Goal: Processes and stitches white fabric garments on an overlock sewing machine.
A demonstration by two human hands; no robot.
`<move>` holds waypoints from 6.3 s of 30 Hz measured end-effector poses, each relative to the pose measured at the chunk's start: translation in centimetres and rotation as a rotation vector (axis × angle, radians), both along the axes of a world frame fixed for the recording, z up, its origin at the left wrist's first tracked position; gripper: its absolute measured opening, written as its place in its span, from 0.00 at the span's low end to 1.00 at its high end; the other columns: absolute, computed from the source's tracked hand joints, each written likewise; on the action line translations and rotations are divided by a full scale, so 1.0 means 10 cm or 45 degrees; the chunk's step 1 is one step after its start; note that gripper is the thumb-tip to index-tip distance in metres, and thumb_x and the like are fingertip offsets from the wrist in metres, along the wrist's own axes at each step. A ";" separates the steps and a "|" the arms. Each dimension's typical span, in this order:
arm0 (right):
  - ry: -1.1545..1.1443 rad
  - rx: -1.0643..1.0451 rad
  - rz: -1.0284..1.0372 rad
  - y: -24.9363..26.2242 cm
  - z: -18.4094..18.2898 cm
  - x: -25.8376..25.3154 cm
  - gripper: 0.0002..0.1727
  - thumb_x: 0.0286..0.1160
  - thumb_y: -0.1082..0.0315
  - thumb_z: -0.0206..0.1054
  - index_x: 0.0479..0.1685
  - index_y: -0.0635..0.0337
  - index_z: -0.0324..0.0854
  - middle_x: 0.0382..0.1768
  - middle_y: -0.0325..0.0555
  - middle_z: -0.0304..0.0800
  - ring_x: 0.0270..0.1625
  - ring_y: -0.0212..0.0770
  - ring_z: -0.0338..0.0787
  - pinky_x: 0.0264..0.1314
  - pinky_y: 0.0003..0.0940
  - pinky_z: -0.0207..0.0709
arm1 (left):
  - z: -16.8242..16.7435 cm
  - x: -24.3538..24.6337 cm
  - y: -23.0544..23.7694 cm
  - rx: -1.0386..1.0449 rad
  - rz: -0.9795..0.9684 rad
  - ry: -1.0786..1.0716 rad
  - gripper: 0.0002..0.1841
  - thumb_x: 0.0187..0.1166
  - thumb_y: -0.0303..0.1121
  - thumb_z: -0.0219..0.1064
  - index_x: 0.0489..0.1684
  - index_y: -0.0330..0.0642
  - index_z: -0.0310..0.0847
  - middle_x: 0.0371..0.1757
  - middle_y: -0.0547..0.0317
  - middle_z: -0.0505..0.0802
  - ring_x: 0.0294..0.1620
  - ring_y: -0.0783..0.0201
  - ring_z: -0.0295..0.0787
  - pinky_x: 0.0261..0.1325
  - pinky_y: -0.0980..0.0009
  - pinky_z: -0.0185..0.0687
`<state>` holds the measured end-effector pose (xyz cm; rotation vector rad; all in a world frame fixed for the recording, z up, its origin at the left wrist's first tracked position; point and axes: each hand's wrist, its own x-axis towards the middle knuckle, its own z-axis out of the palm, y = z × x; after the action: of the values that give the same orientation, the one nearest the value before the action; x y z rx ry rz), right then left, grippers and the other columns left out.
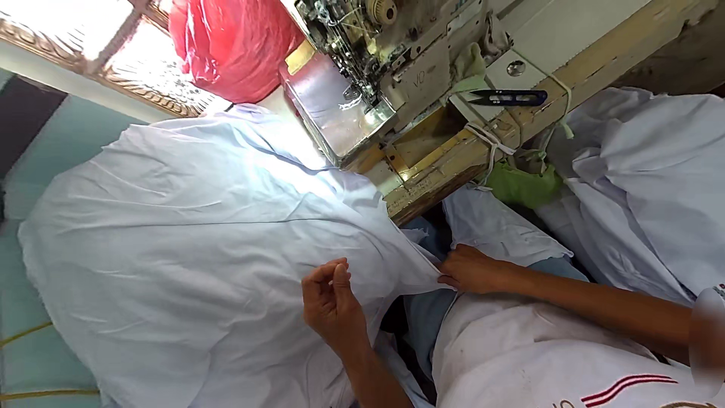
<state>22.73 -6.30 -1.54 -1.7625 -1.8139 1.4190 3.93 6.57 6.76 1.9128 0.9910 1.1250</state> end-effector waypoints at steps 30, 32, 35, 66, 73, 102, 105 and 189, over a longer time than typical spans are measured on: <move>0.302 1.403 -0.054 -0.08 0.78 -1.09 0.18 0.71 0.61 0.68 0.13 0.57 0.83 0.12 0.42 0.80 0.22 0.44 0.85 0.31 0.38 0.73 | 0.51 -0.17 -0.26 0.458 -0.174 1.212 0.14 0.67 0.37 0.76 0.31 0.31 0.87 0.25 0.47 0.89 0.23 0.50 0.88 0.26 0.51 0.79; 0.363 1.401 0.001 -0.07 0.87 -1.19 0.17 0.71 0.62 0.68 0.14 0.57 0.84 0.12 0.42 0.80 0.22 0.43 0.85 0.31 0.38 0.72 | 0.57 -0.18 -0.25 0.473 -0.111 1.379 0.08 0.66 0.26 0.75 0.36 0.29 0.87 0.27 0.42 0.89 0.26 0.42 0.89 0.26 0.44 0.77; 0.452 1.372 0.083 -0.08 0.91 -1.25 0.17 0.72 0.63 0.68 0.14 0.57 0.82 0.10 0.42 0.76 0.20 0.43 0.82 0.29 0.36 0.68 | 0.60 -0.24 -0.22 0.566 0.077 1.405 0.08 0.70 0.21 0.65 0.40 0.27 0.89 0.30 0.38 0.91 0.27 0.40 0.90 0.25 0.45 0.77; 1.560 -0.007 -0.819 0.54 0.38 -0.56 0.14 0.82 0.72 0.59 0.64 0.61 0.73 0.46 0.39 0.86 0.46 0.26 0.87 0.54 0.23 0.82 | -0.14 -0.15 -0.49 0.023 -0.039 0.652 0.15 0.72 0.18 0.64 0.54 0.21 0.87 0.44 0.36 0.94 0.37 0.57 0.93 0.42 0.66 0.88; 0.971 0.204 -0.961 0.52 0.40 -0.62 0.21 0.74 0.75 0.71 0.65 0.70 0.77 0.47 0.52 0.89 0.46 0.33 0.88 0.54 0.30 0.82 | -0.08 -0.06 -0.41 0.253 0.101 0.499 0.11 0.78 0.24 0.61 0.40 0.24 0.88 0.36 0.45 0.88 0.37 0.65 0.83 0.42 0.76 0.78; -0.354 1.891 -0.910 1.25 1.52 -0.12 0.08 0.64 0.86 0.65 0.40 0.71 0.84 0.35 0.59 0.87 0.33 0.49 0.89 0.28 0.35 0.79 | 0.53 -0.55 -0.12 0.384 -0.164 0.173 0.09 0.85 0.32 0.63 0.42 0.39 0.89 0.46 0.64 0.87 0.53 0.82 0.81 0.60 0.88 0.76; -0.435 1.912 -0.879 1.20 1.40 -0.03 0.06 0.68 0.83 0.66 0.42 0.70 0.84 0.36 0.59 0.86 0.34 0.49 0.88 0.31 0.35 0.79 | 0.36 -0.43 -0.03 -0.002 -0.352 -0.294 0.10 0.86 0.36 0.60 0.42 0.53 0.90 0.55 0.76 0.92 0.60 0.79 0.86 0.62 0.80 0.83; -0.301 0.257 -0.904 -1.30 -0.33 0.91 0.15 0.73 0.86 0.60 0.49 0.70 0.91 0.47 0.63 0.94 0.50 0.62 0.93 0.57 0.61 0.83 | -0.76 1.22 -0.62 -0.153 -0.998 0.392 0.08 0.77 0.16 0.62 0.40 0.28 0.90 0.48 0.42 0.93 0.47 0.56 0.93 0.53 0.61 0.89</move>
<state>31.85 -19.34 -4.82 -2.2064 -1.1535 0.7486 16.13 0.39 -0.85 2.1139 0.3554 0.3203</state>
